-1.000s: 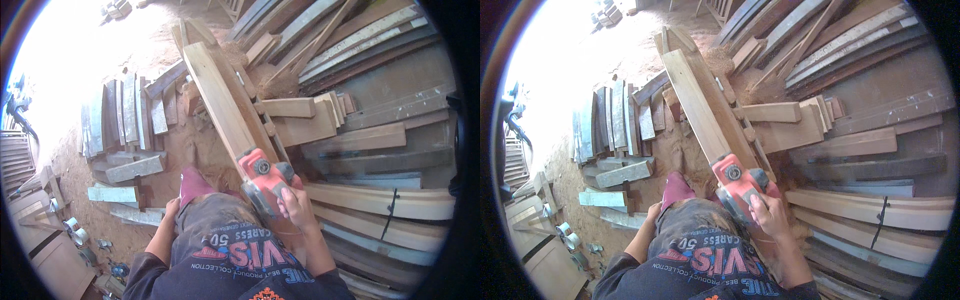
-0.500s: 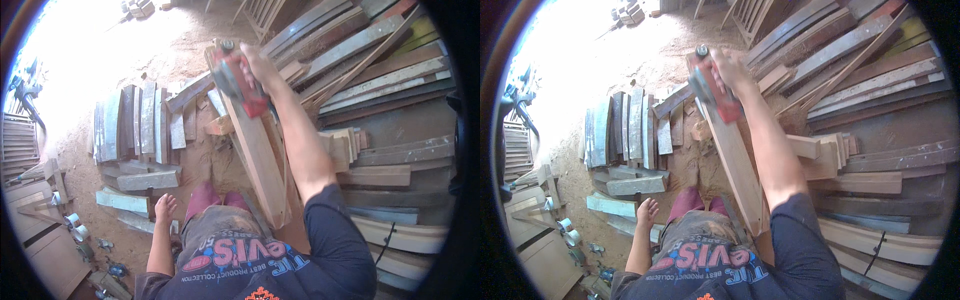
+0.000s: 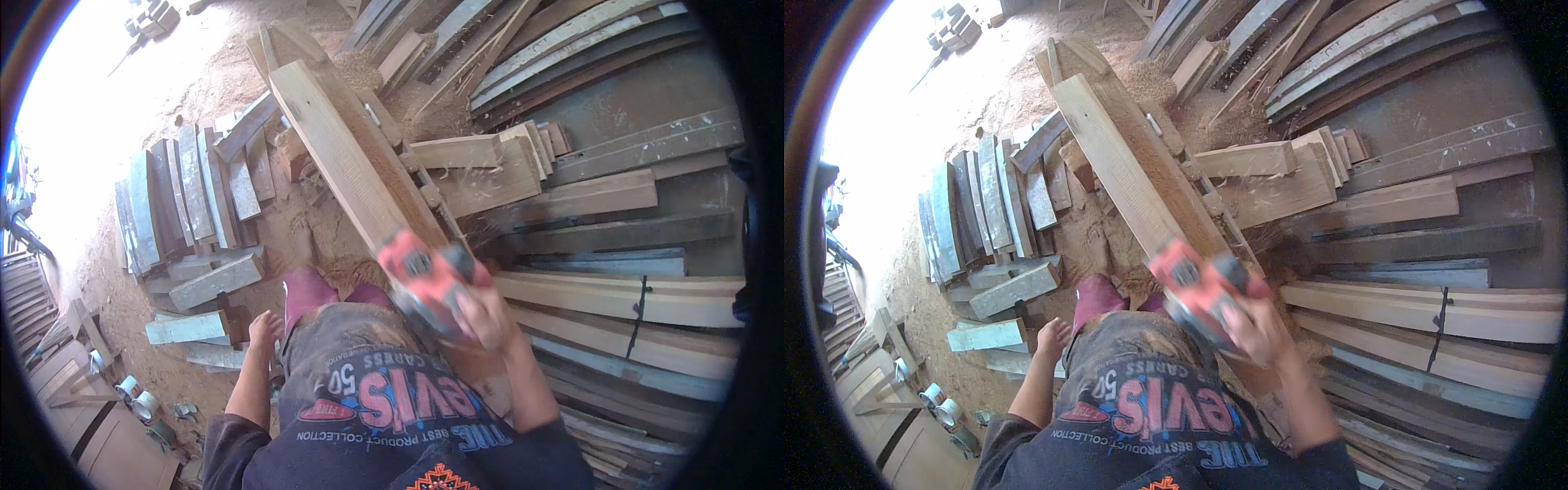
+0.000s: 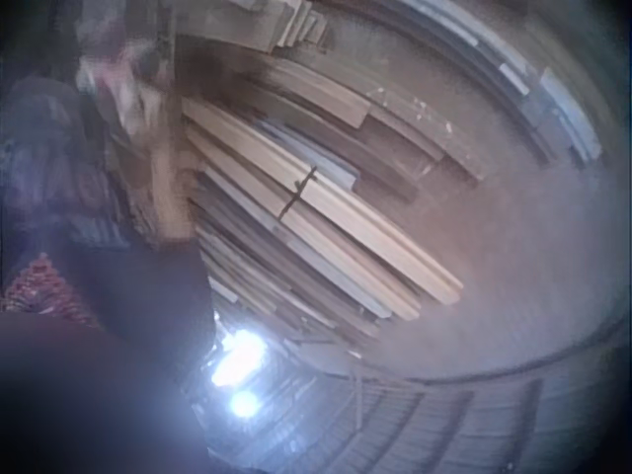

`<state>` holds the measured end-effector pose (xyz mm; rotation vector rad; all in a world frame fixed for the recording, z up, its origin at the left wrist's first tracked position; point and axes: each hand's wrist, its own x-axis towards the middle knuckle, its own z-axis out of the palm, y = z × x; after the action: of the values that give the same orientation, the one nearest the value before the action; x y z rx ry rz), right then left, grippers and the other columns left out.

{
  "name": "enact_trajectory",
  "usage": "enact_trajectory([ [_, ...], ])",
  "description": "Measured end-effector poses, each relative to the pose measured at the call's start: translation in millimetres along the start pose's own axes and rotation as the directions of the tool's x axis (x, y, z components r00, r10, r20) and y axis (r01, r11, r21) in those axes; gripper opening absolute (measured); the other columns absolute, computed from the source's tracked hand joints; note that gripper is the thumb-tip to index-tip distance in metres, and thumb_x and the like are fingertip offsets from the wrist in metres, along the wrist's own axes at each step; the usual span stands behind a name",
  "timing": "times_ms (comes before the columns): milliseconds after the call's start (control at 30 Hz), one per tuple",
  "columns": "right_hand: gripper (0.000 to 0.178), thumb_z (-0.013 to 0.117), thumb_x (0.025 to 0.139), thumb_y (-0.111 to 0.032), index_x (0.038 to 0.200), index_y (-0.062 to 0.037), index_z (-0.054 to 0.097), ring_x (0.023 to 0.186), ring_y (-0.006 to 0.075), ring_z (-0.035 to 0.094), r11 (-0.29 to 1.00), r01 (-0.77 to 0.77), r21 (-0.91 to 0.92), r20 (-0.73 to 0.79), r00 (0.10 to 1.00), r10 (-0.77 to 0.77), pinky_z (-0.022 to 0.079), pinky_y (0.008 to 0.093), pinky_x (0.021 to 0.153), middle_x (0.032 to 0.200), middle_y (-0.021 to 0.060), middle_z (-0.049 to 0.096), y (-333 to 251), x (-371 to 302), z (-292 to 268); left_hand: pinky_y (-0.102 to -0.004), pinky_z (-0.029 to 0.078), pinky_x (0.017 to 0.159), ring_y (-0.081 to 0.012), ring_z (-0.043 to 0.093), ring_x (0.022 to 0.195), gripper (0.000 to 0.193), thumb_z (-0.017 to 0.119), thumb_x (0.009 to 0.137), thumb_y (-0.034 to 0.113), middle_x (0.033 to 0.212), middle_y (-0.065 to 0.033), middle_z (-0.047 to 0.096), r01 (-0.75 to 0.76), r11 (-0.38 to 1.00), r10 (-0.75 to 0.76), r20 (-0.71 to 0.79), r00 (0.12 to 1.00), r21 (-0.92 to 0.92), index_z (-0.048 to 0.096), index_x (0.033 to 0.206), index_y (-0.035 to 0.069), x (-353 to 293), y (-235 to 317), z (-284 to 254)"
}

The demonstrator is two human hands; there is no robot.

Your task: The person uses a circular saw to cut a long wooden plank into smaller pieces, then uses a hand planer to smooth the cut edges. The person measures the wood with a metal ruler and continues planing to refine the surface.

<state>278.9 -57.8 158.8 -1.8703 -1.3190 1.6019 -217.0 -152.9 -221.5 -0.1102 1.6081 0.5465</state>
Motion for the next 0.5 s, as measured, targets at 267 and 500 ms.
enact_trajectory([
  [267, 0.054, 0.056, 0.110, -0.047, 0.086, -0.0008, 0.068, 0.063, 0.0129, 0.059, 0.985, -0.142, 0.093, -0.107, 0.983, 0.152, 0.047, 0.0350, 0.061, 0.066, 0.0018, 0.061, 37, -52, 13, -0.0377, 0.062, 0.084, -0.0278, 0.073, 0.109, 0.048, 0.066, 0.109, 0.028, 0.129, -0.0153, 0.068, -0.136, 0.988, 0.123, 0.154, 0.980, 0.078, 0.056, 0.147, 0.001, -28, 33, 81],
  [500, 0.052, 0.052, 0.113, -0.044, 0.083, -0.0041, 0.066, 0.054, 0.0057, 0.051, 0.989, -0.060, 0.136, -0.094, 0.993, 0.073, 0.040, 0.0264, 0.048, 0.065, -0.0016, 0.057, -38, 52, 25, -0.0383, 0.063, 0.081, -0.0281, 0.074, 0.110, 0.046, 0.067, 0.108, 0.027, 0.130, -0.0153, 0.069, -0.128, 0.990, 0.131, 0.045, 0.990, -0.059, 0.058, 0.145, 0.002, -19, 31, 61],
])
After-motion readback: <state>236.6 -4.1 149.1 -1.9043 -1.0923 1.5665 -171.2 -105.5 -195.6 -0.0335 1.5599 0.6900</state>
